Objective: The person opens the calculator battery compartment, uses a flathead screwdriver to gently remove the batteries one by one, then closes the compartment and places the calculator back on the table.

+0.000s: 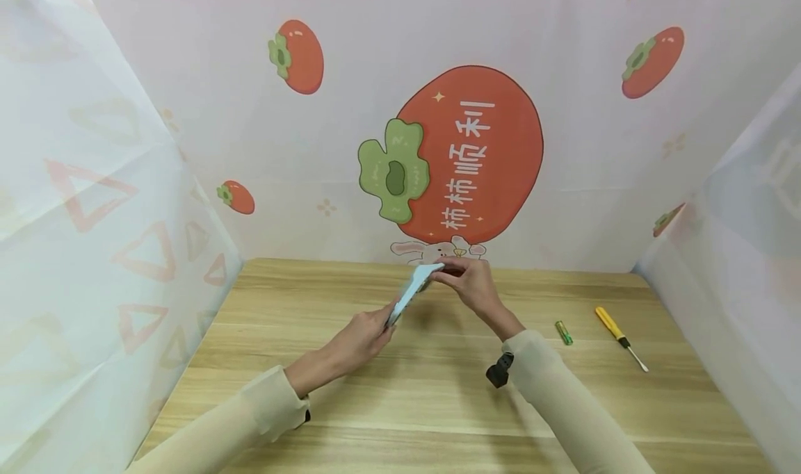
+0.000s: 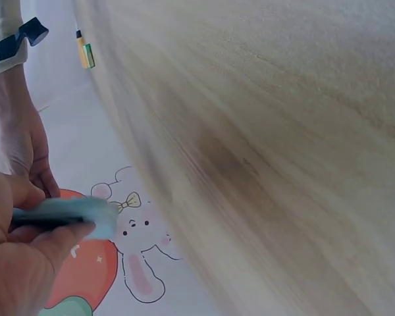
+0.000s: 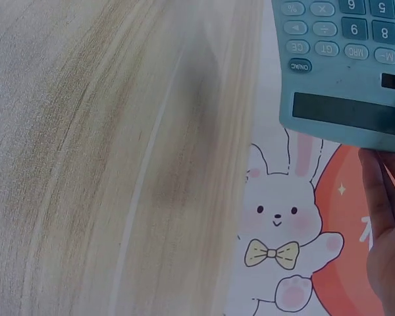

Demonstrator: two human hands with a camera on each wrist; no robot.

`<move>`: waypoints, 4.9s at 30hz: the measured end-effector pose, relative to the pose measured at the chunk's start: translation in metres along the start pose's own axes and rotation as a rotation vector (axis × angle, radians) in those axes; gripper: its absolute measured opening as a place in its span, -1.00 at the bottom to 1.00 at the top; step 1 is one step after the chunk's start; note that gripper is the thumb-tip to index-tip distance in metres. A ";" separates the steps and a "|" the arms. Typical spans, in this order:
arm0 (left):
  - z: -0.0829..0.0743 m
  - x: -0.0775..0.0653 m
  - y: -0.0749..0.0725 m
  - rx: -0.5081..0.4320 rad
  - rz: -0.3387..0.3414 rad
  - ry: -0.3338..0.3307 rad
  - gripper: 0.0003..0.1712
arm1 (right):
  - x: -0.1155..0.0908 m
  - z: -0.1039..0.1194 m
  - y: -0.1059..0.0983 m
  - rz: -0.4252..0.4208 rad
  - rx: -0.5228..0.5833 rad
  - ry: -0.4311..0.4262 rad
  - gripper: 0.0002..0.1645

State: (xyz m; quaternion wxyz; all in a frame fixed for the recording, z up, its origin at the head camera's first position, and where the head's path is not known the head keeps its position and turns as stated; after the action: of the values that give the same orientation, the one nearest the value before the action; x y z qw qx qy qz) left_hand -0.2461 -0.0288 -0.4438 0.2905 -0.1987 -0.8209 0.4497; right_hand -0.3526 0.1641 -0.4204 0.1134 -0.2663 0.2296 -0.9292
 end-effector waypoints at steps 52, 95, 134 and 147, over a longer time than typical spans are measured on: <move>0.053 0.004 0.026 -0.749 0.086 -0.300 -0.51 | 0.011 -0.016 0.021 0.293 -0.006 0.190 -0.75; 0.058 0.004 0.046 -0.594 0.216 -0.332 -0.81 | 0.030 0.017 0.061 0.621 -0.374 0.005 -0.82; 0.078 -0.004 0.050 -0.511 0.177 -0.469 -0.80 | 0.025 -0.003 0.104 0.644 -0.383 0.040 -0.70; 0.079 -0.004 0.047 -0.463 0.164 -0.464 -0.75 | 0.023 -0.012 0.108 0.652 -0.358 0.084 -0.68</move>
State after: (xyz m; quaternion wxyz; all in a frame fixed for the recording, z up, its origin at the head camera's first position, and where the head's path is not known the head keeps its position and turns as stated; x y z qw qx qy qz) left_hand -0.2919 -0.0565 -0.5192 0.0059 -0.2170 -0.9268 0.3066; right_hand -0.3688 0.0670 -0.4716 0.3454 -0.1565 0.4657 -0.7996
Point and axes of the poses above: each hand's wrist, its own x-axis towards the middle knuckle, its own y-axis out of the palm, z = x × y, the point moved 8 cm from there along x, towards the middle knuckle, and after that the axes turned 3 degrees about z, right-handed, at the moved point
